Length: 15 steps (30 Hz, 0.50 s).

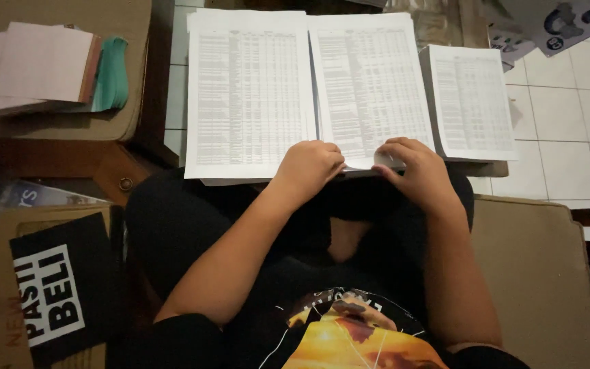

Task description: The person organizes stacks of printed documents by flipping through them with both hands, then aligning them by hand.

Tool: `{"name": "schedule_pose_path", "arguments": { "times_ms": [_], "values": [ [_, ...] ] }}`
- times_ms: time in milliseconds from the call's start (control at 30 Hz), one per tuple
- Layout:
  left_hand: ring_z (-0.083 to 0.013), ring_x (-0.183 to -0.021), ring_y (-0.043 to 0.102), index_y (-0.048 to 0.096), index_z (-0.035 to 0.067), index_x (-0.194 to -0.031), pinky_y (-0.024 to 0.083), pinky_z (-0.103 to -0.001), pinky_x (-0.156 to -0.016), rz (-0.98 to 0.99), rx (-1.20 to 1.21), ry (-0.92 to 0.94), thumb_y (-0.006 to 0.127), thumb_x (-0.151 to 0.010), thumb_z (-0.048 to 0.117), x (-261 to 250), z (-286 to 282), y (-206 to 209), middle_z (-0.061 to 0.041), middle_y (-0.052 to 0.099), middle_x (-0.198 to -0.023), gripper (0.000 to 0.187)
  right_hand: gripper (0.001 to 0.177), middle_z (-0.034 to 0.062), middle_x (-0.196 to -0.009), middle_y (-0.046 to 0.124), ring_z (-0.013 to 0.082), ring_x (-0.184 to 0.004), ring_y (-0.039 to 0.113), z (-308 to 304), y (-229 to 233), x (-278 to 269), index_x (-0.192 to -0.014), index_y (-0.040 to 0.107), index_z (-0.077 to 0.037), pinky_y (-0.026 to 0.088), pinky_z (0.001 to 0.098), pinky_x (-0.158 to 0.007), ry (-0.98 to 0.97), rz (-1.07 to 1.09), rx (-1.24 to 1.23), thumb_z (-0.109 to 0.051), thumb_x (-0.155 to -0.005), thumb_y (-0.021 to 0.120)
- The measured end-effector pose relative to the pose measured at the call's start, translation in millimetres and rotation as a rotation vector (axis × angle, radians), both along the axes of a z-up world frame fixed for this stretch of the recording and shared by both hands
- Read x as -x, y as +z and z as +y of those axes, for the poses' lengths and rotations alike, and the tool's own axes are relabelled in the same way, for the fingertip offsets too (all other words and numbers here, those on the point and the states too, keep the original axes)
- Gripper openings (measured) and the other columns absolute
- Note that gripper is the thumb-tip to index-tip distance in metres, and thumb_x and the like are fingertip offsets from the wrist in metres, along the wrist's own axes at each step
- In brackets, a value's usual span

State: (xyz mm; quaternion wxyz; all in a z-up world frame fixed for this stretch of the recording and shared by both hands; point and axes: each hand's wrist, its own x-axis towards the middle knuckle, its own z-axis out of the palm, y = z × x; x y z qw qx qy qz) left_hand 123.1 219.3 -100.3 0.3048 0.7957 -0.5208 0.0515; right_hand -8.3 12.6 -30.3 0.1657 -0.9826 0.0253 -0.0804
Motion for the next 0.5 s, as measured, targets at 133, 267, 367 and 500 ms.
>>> {"name": "schedule_pose_path", "arguments": {
  "times_ms": [133,267,367,500],
  "values": [
    [-0.0220,-0.078,0.072,0.076,0.016,-0.087,0.052,-0.033,-0.070,-0.134,-0.015,-0.044,0.073,-0.088,0.017,-4,-1,-2,0.001,0.075,-0.086,0.004,0.033,0.0084,-0.113,0.072,0.0330,-0.110,0.069,3,-2,3,-0.114,0.074,-0.014,0.055,0.0438,-0.089,-0.024,-0.008,0.010,-0.023,-0.083,0.081],
    [-0.0170,-0.084,0.069,0.075,0.021,-0.088,0.047,-0.031,-0.072,-0.253,0.234,0.013,0.070,-0.094,0.023,-3,-3,9,0.005,0.075,-0.091,0.008,0.041,0.0096,-0.113,0.069,0.0340,-0.109,0.067,-2,-17,-1,-0.119,0.071,-0.014,0.054,0.0453,-0.091,0.016,-0.053,0.061,-0.019,-0.080,0.083],
    [-0.0168,-0.086,0.067,0.075,0.021,-0.090,0.047,-0.032,-0.072,-0.276,0.356,0.025,0.067,-0.097,0.023,1,-1,20,0.006,0.075,-0.095,0.010,0.043,0.0078,-0.102,0.067,0.0332,-0.098,0.067,-20,-40,-9,-0.119,0.071,-0.014,0.054,0.0449,-0.086,0.059,-0.110,0.161,-0.014,-0.078,0.083],
    [-0.0288,-0.089,0.066,0.070,0.015,-0.101,0.051,-0.045,-0.073,-0.266,0.383,0.076,0.067,-0.095,0.024,-11,19,34,-0.006,0.072,-0.098,0.011,0.023,0.0081,-0.086,0.064,0.0353,-0.082,0.067,-25,-47,-13,-0.114,0.070,-0.017,0.053,0.0459,-0.076,0.067,-0.155,0.166,-0.009,-0.092,0.072]
  ]
}}
